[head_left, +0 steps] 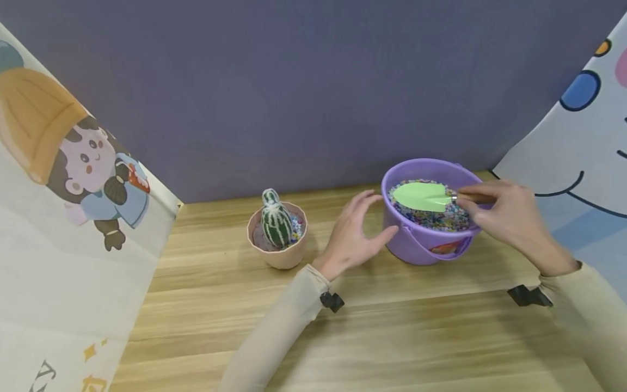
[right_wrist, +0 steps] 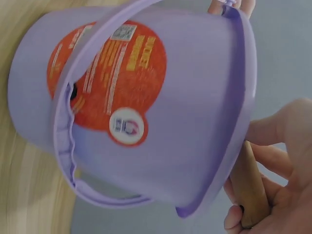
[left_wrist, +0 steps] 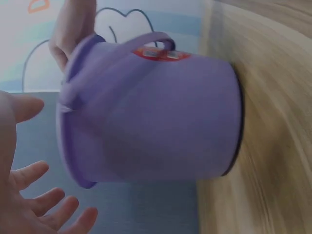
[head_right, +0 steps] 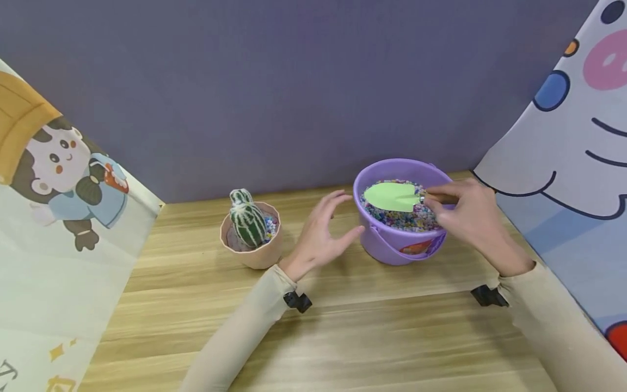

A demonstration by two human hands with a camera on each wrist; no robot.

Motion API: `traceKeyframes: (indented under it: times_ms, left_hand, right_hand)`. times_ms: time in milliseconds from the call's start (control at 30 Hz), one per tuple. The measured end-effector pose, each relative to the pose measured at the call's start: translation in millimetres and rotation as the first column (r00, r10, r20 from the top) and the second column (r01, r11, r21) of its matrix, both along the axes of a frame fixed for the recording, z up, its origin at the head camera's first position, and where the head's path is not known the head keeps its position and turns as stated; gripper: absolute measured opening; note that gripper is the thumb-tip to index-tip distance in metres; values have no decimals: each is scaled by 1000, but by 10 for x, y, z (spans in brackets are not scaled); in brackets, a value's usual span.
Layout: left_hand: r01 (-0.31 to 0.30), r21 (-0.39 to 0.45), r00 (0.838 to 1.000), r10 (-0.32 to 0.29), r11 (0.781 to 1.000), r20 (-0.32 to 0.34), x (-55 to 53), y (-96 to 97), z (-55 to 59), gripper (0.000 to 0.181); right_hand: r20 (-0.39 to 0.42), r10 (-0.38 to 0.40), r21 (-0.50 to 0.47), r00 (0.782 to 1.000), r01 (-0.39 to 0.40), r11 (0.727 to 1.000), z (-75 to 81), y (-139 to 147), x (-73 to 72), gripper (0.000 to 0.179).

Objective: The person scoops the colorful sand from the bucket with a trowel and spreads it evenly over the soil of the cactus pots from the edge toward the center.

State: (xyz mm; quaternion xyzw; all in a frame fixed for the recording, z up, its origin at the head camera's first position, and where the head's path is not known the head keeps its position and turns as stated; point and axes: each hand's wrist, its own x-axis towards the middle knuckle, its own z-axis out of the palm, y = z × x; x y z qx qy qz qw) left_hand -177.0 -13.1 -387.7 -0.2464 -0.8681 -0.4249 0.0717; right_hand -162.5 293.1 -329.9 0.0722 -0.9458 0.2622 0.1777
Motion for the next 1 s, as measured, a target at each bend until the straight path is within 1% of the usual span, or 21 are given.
traceKeyframes:
  times_ms: [100,167,333,433,533,633,700,833,933,1000]
  left_hand:
    - [-4,-11,1000,5,1000,30,-78,64,-42,80]
    - [-2,-19,999,3,1000,35,-119,102,-70,82]
    - [4,-41,999,-3,999,36,-187,168,-123,82]
    - [13,-32,999,-12,999,38,-207,186,-147,80]
    - [23,-22,999,-22,999,43,-213,195,-156,80]
    - [28,-12,998,-27,1000,55,-209,197,-156,80]
    - [29,-8,998,-28,1000,61,-205,194,-156,80]
    - [29,-18,998,-28,999,60,-203,181,-141,81]
    - [32,-32,998,-30,999,47,-212,171,-123,80]
    - [34,-43,999,-32,998,42,-219,166,-114,80]
  right_hand:
    - [4,-1,37,1000,1,999,-8,50,-6,31]
    - [17,3,69,1000,-4,998,-7,93,-21,32]
    - [23,25,173,999,-29,984,15,209,-68,31]
    - [-4,50,258,999,-47,965,56,282,-96,29]
    - [-14,72,329,997,-64,942,110,353,-127,28]
    - [-29,90,372,996,-72,925,162,371,-157,25]
    - [-54,110,397,992,-80,914,169,335,-187,20]
    - [-76,177,386,981,-135,912,92,154,-276,15]
    - [-60,189,316,980,-161,935,11,28,-328,16]
    - [-54,172,278,984,-151,949,-27,-3,-337,17]
